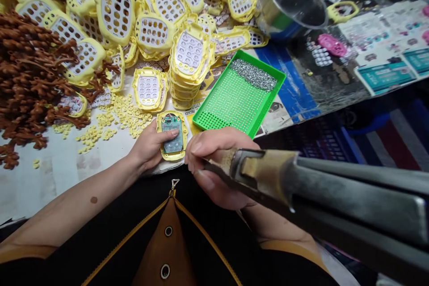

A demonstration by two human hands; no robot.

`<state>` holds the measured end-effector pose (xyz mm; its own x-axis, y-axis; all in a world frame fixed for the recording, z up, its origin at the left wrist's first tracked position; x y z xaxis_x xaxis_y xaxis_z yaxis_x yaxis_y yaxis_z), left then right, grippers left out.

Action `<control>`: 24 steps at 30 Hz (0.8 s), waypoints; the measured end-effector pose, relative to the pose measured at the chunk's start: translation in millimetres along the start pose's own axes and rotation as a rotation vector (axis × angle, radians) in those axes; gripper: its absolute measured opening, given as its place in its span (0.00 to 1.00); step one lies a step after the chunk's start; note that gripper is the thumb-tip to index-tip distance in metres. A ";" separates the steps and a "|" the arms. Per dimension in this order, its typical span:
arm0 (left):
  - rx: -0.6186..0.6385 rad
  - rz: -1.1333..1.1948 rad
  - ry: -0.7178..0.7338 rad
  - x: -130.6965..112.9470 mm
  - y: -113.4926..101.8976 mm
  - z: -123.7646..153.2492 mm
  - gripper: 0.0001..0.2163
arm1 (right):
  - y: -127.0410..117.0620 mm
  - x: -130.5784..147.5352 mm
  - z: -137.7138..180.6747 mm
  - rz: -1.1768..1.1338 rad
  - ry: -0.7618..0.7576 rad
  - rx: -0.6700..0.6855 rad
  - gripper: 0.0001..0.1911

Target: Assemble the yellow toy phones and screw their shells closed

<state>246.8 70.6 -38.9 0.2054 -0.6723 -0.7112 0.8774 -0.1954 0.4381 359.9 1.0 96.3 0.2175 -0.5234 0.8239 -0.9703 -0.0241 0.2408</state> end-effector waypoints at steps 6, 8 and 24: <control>0.018 0.002 -0.003 1.4 0.5 0.3 0.20 | -1.2 -14.3 6.1 -0.020 0.030 -0.064 0.11; 0.021 -0.002 -0.003 1.5 0.6 0.2 0.19 | -1.4 -17.6 8.7 -0.023 0.057 -0.077 0.11; 0.047 -0.018 -0.022 2.2 2.7 -1.3 0.18 | 7.2 -26.5 5.6 -0.029 0.106 -0.004 0.04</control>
<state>250.2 69.5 -40.0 0.1799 -0.6837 -0.7072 0.8595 -0.2405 0.4511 346.6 9.9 73.3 0.2553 -0.4295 0.8662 -0.9631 -0.0345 0.2668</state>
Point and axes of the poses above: each hand's wrist, its own z-axis away from the middle knuckle, its own y-axis out of the palm, x = y × z, the point moved 8 cm from there along -z, towards the middle knuckle, and after that the axes turned 2 degrees about x, right-handed, at the moved point
